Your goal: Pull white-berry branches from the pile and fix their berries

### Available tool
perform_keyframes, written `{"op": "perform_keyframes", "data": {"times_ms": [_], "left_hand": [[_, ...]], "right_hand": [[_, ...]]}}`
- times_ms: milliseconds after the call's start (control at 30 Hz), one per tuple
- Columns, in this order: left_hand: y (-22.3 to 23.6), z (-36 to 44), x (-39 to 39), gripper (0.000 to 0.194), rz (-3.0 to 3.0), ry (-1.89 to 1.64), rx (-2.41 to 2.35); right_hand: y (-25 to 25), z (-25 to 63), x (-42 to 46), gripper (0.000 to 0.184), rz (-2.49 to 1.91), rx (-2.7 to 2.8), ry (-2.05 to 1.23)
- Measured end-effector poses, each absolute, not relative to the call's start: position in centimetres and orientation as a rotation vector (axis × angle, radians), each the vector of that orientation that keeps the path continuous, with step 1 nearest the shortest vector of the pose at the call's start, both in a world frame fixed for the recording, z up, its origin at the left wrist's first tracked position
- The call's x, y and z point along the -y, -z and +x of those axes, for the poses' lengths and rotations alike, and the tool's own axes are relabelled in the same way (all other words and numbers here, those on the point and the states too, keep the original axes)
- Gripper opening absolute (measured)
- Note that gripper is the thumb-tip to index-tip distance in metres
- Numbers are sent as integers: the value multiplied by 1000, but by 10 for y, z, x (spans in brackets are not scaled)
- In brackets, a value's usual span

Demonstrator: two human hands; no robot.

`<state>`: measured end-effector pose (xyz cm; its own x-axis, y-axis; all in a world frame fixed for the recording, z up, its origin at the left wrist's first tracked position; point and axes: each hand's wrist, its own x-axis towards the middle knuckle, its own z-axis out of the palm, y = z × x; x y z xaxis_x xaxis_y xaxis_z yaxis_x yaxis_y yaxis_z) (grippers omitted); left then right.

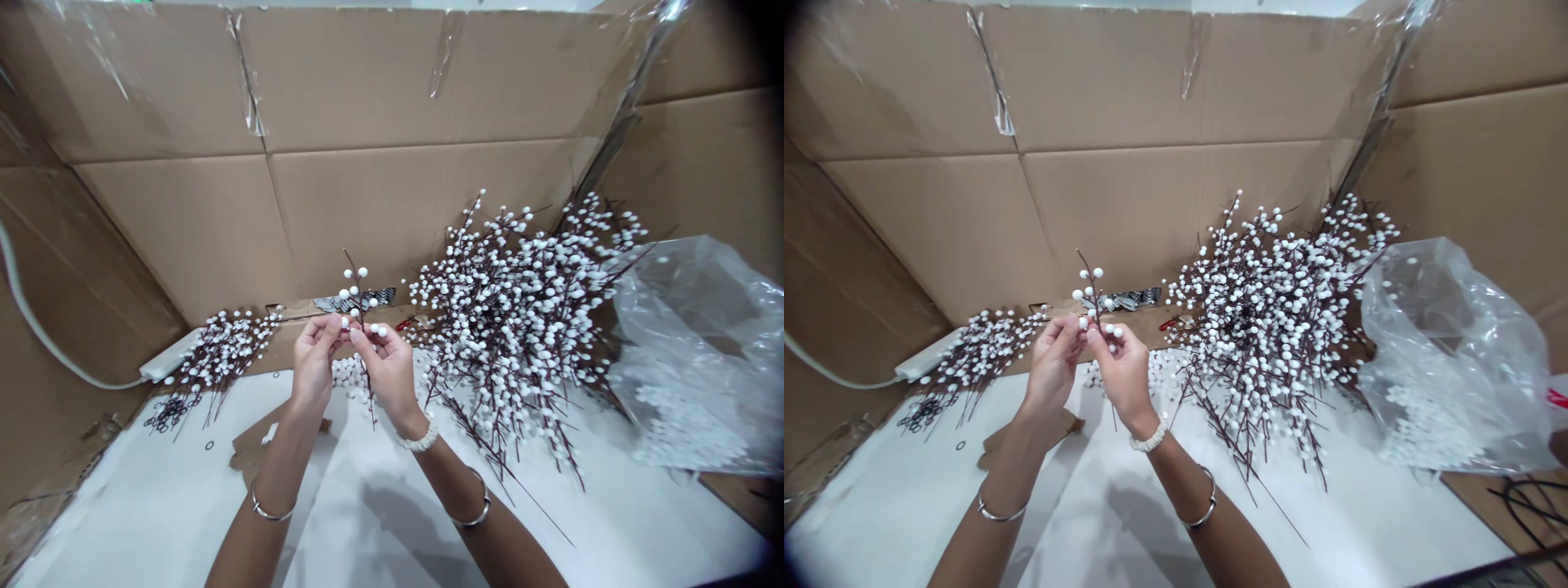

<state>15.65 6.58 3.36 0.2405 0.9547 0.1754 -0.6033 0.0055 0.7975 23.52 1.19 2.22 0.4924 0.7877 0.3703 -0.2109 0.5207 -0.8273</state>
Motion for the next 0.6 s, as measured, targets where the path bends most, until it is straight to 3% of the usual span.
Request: {"op": "perform_keyframes", "data": {"times_ms": [600], "left_hand": [[-35, 155, -65, 34, 921, -1284, -502]], "right_hand": [[-28, 235, -8, 13, -812, 862, -661]]}}
